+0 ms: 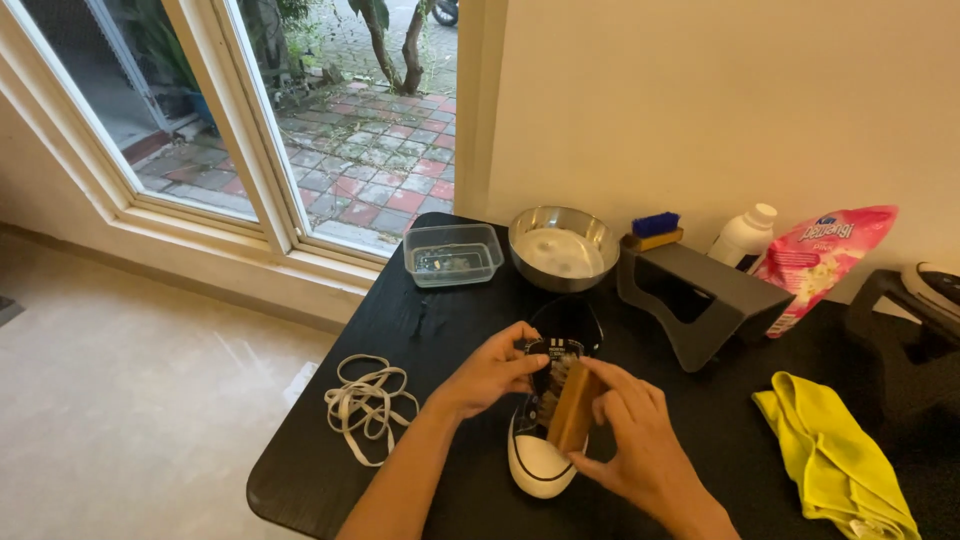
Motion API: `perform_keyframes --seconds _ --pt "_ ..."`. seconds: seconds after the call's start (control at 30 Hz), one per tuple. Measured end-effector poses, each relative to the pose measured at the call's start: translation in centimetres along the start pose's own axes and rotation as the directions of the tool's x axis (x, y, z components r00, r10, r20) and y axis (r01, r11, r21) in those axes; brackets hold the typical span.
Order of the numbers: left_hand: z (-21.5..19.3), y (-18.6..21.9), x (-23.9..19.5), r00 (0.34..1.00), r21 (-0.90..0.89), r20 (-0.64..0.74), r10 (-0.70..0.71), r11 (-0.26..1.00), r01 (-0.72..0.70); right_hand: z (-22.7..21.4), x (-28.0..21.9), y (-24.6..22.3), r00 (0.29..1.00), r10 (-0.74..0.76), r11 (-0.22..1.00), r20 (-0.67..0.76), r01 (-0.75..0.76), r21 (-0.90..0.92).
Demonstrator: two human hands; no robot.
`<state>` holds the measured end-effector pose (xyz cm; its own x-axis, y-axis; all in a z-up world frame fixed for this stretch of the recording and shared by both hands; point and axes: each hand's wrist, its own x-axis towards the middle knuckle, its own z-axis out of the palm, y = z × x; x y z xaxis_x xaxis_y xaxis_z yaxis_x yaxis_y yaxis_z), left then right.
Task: The person scrubs a black canvas sneaker with a wooden-handled brush. They repeatedly dip the brush into a small container of water and continue scrubbing the shoe's upper and toe cap. The person also handles the shoe's laces, which are removed and placed on the table.
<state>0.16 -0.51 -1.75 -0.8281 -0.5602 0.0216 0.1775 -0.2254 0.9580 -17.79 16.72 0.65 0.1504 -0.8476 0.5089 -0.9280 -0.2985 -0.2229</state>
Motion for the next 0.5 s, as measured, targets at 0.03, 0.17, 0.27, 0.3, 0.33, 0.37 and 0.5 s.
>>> perform_keyframes --seconds 0.03,0.17,0.27,0.3,0.33,0.37,0.5 --pt "0.3 0.6 -0.1 1.000 0.001 0.000 -0.002 1.000 0.002 -0.2 0.1 0.1 1.000 0.002 1.000 0.000 -0.002 0.001" --pt "0.9 1.1 -0.3 0.998 0.031 0.050 -0.034 0.999 0.033 -0.3 0.5 -0.1 0.983 -0.032 0.998 -0.183 0.020 -0.065" --pt "0.4 1.0 -0.4 0.999 0.034 0.030 -0.036 0.999 0.035 0.0 0.1 -0.4 0.994 -0.054 0.997 -0.095 0.048 -0.064" --pt "0.1 1.1 -0.5 0.999 0.046 0.010 -0.033 0.998 0.033 0.0 0.0 -0.4 0.999 -0.033 0.997 0.021 0.034 -0.075" --pt "0.3 1.3 -0.6 0.999 0.045 0.010 -0.035 0.998 0.035 -0.1 0.1 -0.3 0.999 -0.031 0.997 0.022 0.033 -0.073" --pt "0.5 1.4 -0.8 0.998 0.043 0.033 -0.045 0.998 0.043 -0.3 0.2 -0.3 0.995 -0.018 0.994 -0.097 0.007 -0.106" --pt "0.8 1.8 -0.9 0.997 0.044 0.073 -0.023 0.999 0.020 -0.8 1.1 -0.5 0.970 -0.089 0.994 -0.225 0.071 -0.088"
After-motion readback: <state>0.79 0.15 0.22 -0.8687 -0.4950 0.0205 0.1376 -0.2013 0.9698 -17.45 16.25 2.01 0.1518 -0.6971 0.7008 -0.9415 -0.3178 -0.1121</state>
